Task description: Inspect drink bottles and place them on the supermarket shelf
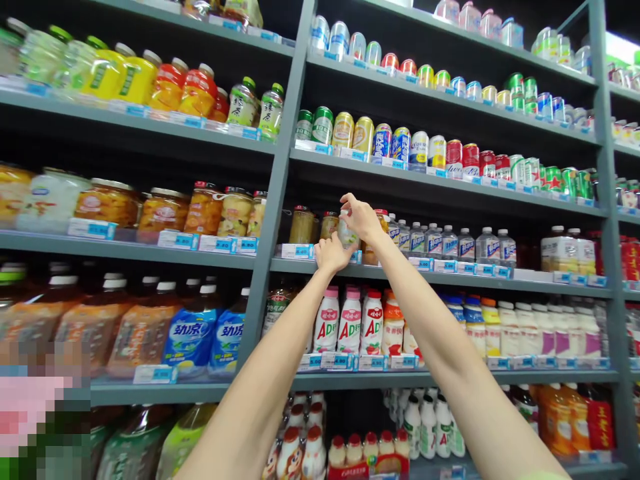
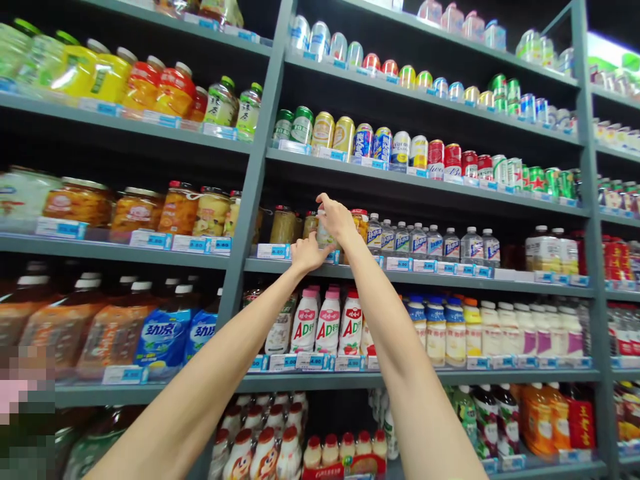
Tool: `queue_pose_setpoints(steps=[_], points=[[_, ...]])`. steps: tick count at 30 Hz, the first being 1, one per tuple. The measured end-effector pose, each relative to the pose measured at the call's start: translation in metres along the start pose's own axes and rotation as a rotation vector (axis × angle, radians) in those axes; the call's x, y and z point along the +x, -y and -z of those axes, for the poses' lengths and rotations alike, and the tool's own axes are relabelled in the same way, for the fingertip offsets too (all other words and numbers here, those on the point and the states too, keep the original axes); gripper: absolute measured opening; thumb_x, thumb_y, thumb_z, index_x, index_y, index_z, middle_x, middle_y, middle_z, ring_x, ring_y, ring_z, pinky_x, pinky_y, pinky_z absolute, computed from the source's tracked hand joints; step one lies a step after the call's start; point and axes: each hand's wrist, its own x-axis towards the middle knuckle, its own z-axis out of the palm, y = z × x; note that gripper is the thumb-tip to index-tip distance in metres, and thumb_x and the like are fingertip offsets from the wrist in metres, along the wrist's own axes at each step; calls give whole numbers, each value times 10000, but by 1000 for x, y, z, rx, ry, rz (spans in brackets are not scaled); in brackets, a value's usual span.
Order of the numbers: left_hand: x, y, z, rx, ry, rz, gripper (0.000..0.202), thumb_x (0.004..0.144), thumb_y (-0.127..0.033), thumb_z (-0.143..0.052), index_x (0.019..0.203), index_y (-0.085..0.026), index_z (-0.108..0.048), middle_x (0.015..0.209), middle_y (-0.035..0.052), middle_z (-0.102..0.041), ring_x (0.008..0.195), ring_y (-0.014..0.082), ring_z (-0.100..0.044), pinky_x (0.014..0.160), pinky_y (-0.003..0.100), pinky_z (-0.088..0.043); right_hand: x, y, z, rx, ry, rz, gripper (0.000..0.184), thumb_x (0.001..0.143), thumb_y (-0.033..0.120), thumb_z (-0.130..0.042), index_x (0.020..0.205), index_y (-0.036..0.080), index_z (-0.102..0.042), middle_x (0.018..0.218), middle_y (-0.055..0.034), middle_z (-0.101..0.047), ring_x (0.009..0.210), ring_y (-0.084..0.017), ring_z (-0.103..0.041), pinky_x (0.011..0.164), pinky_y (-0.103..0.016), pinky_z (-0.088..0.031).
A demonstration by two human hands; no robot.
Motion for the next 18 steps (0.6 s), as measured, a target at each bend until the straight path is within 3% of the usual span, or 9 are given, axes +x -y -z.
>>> queue_pose_setpoints(steps=[1,3,5,7,9,12,18], points=[[0,0,1,7,6,7,744,981,-598,-510,1459,-30,-459,1411,260,-619,1352,398,-509,1119,458,-361,-4,-3,2,49,-46,21,312,914,153,-618,1214,219,-559,1146,-52,-729,977,-199,-674,933,-348,-523],[0,1,3,23,18,12,691,981,-591,-500,1398,-40,-519,1388,251,-635,1342,389,-518,1116,448,-368,-22,-15,9,108,-270,-6,243,956,221,-560,1199,220,-557,1154,-67,-713,988,-197,-665,950,-351,-521],[-1,1,3,30,30,9,659,981,-576,-500,1367,-44,-548,1391,244,-633,1342,377,-520,1120,438,-370,-50,-36,17,112,-556,-162,236,979,271,-481,1196,206,-545,1165,-100,-687,1015,-211,-655,967,-367,-517],[-2,1,2,19,19,13,667,969,-584,-514,1364,-48,-553,1392,236,-635,1341,368,-521,1125,433,-367,-82,-61,25,101,-657,-387,313,938,329,-527,1218,188,-527,1195,-129,-673,1009,-232,-655,960,-387,-520],[-2,-1,-1,-2,-19,32,692,940,-615,-548,1360,-66,-557,1367,220,-656,1325,369,-530,1119,439,-370,-110,-81,29,122,-494,-570,471,862,422,-643,1249,181,-522,1181,-134,-699,1027,-264,-666,974,-413,-517],[-2,-5,-7,-31,-88,45,707,892,-661,-594,1328,-105,-582,1308,189,-695,1283,374,-547,1095,453,-384,-130,-91,27,129,-155,-667,664,772,547,-749,1293,193,-537,1130,-115,-758,1206,-322,-639,1075,-466,-461],[-2,-5,-14,-13,-143,19,703,897,-685,-570,1317,-122,-609,1275,186,-712,1248,376,-565,1076,461,-398,-110,-70,13,91,-1,-713,811,792,645,-726,1410,172,-500,1178,-133,-769,1305,-347,-620,1106,-500,-432]])
